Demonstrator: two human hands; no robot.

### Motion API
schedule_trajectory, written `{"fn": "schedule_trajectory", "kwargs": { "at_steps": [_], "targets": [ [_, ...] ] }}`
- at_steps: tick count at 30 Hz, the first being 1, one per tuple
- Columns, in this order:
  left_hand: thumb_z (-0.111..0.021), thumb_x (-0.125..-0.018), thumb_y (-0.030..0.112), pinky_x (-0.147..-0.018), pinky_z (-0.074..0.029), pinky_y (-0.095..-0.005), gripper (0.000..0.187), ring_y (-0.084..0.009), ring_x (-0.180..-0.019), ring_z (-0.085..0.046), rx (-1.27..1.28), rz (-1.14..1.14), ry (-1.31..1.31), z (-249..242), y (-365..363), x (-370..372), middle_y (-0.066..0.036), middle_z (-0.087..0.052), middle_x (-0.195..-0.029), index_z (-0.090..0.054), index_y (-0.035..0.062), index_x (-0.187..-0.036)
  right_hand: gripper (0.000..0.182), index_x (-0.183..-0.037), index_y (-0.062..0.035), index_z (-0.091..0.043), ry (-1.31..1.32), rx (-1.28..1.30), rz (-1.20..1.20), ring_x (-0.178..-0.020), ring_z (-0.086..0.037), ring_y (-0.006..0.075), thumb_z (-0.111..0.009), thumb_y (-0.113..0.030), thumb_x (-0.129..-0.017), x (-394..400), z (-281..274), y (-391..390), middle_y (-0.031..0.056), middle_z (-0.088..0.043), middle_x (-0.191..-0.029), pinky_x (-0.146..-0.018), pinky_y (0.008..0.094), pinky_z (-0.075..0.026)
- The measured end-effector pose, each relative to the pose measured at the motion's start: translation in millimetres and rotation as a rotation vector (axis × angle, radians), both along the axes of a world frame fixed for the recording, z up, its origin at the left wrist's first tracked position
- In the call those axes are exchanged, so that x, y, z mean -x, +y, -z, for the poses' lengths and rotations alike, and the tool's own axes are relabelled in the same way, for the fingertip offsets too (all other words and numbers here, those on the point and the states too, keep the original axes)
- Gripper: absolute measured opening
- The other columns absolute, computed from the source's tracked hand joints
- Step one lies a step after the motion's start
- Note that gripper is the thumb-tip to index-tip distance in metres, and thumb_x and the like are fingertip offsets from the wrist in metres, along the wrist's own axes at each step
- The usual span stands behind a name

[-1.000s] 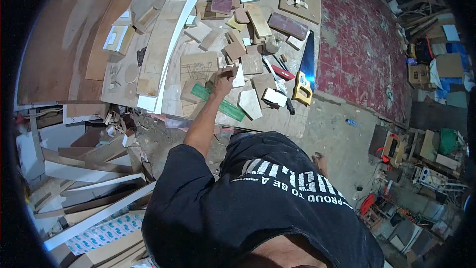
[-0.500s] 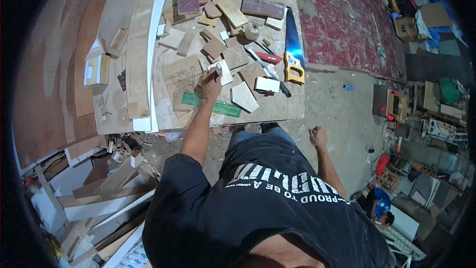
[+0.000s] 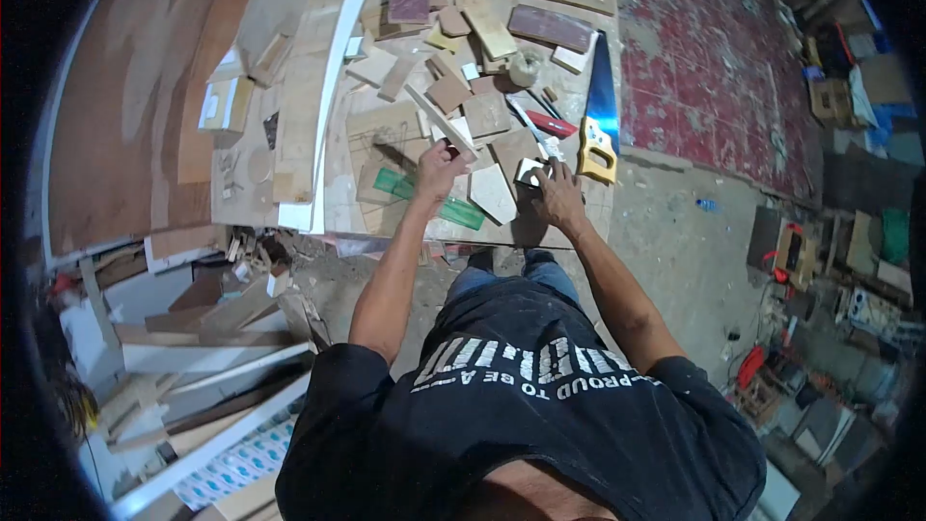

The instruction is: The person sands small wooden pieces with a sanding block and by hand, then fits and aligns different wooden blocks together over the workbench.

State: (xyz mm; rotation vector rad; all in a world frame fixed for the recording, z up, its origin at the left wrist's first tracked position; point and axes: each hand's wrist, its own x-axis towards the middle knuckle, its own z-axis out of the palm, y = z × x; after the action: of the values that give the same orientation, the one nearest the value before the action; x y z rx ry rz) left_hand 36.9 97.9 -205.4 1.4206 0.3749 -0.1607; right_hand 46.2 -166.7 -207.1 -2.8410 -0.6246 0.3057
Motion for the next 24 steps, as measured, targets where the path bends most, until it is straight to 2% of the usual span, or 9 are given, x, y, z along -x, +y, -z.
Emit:
{"fn": "schedule_trajectory", "kwargs": {
  "at_steps": [4, 10, 12, 14, 15, 16, 19, 22, 24],
  "targets": [
    [-0.064, -0.091, 0.012, -0.066, -0.047, -0.0238, 0.02, -0.0079, -0.078, -0.06, 0.282, -0.103, 0.033, -37.0, -20.1, 21.0, -0.003, -0.067, -0.091, -0.063, 0.0018, -0.108, 0.056, -0.128, -0.0155, -0.051, 0.077, 0.041, -0.121, -0.122, -0.046, 0.0379, -0.072, -0.021, -0.076, -21.1, 26.4, -12.5, 0.0179, -0.048, -0.129, -0.096, 0.0544, -0.042],
    [-0.063, -0.091, 0.01, -0.066, -0.045, -0.0246, 0.021, -0.0101, -0.081, -0.06, 0.374, -0.151, 0.019, -56.8, -50.7, 31.6, -0.004, -0.066, -0.093, -0.061, 0.0009, -0.11, 0.055, -0.125, -0.0093, -0.05, 0.171, -0.161, -0.139, -0.109, -0.051, 0.0439, -0.073, -0.023, -0.077, -35.0, 33.2, -22.9, 0.0244, -0.047, -0.123, -0.088, 0.0532, -0.046],
    [-0.063, -0.092, 0.009, -0.067, -0.045, -0.0236, 0.021, -0.0103, -0.08, -0.059, 0.482, -0.177, -0.025, -60.5, -58.8, 33.1, -0.005, -0.066, -0.092, -0.061, 0.0008, -0.111, 0.049, -0.12, -0.0081, -0.052, 0.114, -0.206, -0.165, -0.1, -0.055, 0.0392, -0.073, -0.025, -0.079, -37.3, 27.0, -21.1, 0.0228, -0.052, -0.116, -0.083, 0.0493, -0.048],
    [-0.063, -0.091, 0.009, -0.066, -0.045, -0.0233, 0.025, -0.0105, -0.079, -0.059, 0.487, -0.216, -0.02, -77.9, -70.8, 37.3, -0.005, -0.066, -0.092, -0.06, -0.0002, -0.114, 0.042, -0.115, -0.0069, -0.054, 0.511, -0.669, 0.183, -0.09, -0.056, 0.0264, -0.072, -0.026, -0.082, -36.9, -4.6, -16.9, 0.016, -0.056, -0.102, -0.078, 0.04, -0.048],
    [-0.063, -0.091, 0.008, -0.066, -0.045, -0.0229, 0.028, -0.0108, -0.079, -0.059, 0.503, -0.246, -0.012, -84.5, -77.6, 36.1, -0.006, -0.065, -0.091, -0.059, -0.0013, -0.117, 0.037, -0.112, -0.0062, -0.055, 0.45, -0.844, 0.214, -0.083, -0.051, 0.0156, -0.069, -0.027, -0.086, -35.6, 15.7, -17.6, 0.0088, -0.054, -0.093, -0.074, 0.0313, -0.045],
    [-0.063, -0.091, 0.008, -0.066, -0.045, -0.0229, 0.028, -0.0108, -0.079, -0.059, 0.497, -0.265, -0.019, -83.2, -85.5, 34.4, -0.006, -0.065, -0.091, -0.059, -0.0013, -0.117, 0.034, -0.114, -0.0065, -0.054, 0.462, -0.942, 0.228, -0.084, -0.048, 0.0118, -0.067, -0.025, -0.089, -30.9, -14.0, -14.3, 0.0043, -0.051, -0.092, -0.074, 0.027, -0.043],
    [-0.063, -0.086, 0.0, -0.068, -0.046, -0.0244, 0.042, -0.0107, -0.082, -0.059, 0.38, -0.344, -0.056, -94.2, -104.0, 37.5, -0.004, -0.064, -0.098, -0.054, 0.0005, -0.127, 0.03, -0.115, -0.0066, -0.052, 0.538, -1.251, 0.148, -0.081, -0.045, 0.0102, -0.063, -0.02, -0.091, -20.2, -71.0, 2.4, -0.0002, -0.049, -0.088, -0.07, 0.025, -0.04],
    [-0.062, -0.086, -0.002, -0.071, -0.048, -0.0262, 0.042, -0.0119, -0.084, -0.059, 0.239, -0.196, 0.022, -78.4, -118.3, 43.7, -0.003, -0.064, -0.102, -0.056, 0.0025, -0.127, 0.03, -0.111, -0.0044, -0.055, 0.671, -1.137, 0.182, -0.084, -0.045, 0.0124, -0.066, -0.022, -0.089, -13.4, -99.0, 10.4, 0.0042, -0.051, -0.094, -0.074, 0.0266, -0.039],
    [-0.062, -0.086, -0.001, -0.072, -0.047, -0.0267, 0.039, -0.0114, -0.085, -0.059, 0.347, -0.205, -0.017, -72.8, -141.0, 54.3, -0.003, -0.064, -0.102, -0.057, 0.0023, -0.124, 0.028, -0.105, -0.003, -0.057, 0.33, -1.146, 0.1, -0.084, -0.048, 0.0178, -0.068, -0.021, -0.086, -26.2, -76.0, 20.5, 0.0076, -0.054, -0.091, -0.076, 0.0301, -0.04]
  ]
}}
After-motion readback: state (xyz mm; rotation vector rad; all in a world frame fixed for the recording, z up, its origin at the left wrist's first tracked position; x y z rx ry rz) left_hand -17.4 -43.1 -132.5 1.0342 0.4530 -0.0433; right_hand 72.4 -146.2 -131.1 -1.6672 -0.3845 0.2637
